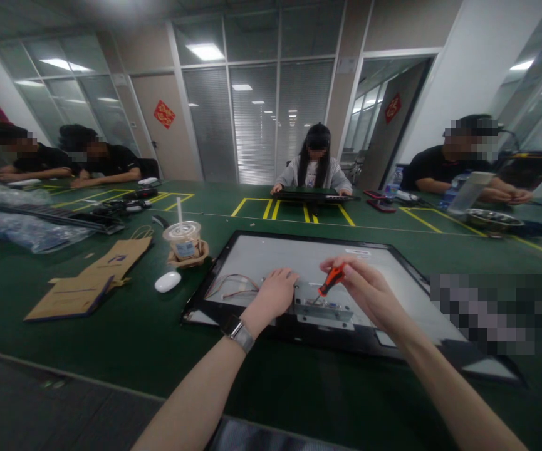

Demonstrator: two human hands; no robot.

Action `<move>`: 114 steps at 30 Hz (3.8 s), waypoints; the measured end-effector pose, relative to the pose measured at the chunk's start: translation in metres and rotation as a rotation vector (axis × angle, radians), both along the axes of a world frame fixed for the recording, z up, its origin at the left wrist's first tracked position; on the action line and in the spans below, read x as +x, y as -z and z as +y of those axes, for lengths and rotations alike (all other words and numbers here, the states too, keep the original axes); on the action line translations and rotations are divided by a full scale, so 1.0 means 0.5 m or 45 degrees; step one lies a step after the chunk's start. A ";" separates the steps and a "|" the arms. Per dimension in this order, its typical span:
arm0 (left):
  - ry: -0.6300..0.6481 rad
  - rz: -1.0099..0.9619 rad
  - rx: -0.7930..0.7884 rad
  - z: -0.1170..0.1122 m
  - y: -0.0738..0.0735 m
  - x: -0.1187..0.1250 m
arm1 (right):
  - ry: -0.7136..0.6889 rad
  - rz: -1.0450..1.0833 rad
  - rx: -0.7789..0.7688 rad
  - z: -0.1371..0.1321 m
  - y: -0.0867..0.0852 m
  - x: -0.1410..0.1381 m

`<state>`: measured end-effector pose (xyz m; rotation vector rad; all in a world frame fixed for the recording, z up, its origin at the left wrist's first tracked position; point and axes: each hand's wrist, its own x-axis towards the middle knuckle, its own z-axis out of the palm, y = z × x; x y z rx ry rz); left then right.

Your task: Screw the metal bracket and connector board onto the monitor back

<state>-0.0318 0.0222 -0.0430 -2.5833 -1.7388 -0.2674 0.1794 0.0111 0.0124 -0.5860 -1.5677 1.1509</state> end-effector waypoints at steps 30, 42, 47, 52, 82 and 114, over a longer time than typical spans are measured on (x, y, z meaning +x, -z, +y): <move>-0.014 0.038 0.014 0.003 0.008 -0.001 | 0.031 -0.057 0.025 0.006 0.008 0.004; -0.003 0.017 0.009 0.000 0.003 -0.004 | 0.056 -0.072 -0.021 0.006 0.004 0.011; 0.001 0.027 0.005 0.003 0.006 -0.003 | 0.092 -0.096 0.158 0.005 0.002 0.007; -0.001 0.038 0.009 0.006 0.010 -0.003 | 0.146 -0.196 0.210 0.003 0.004 0.008; -0.012 0.041 -0.002 0.000 0.000 -0.001 | 0.239 -0.182 0.345 -0.006 -0.010 0.001; -0.012 0.017 -0.013 -0.004 -0.005 -0.001 | 0.731 -0.007 0.234 0.006 -0.004 0.011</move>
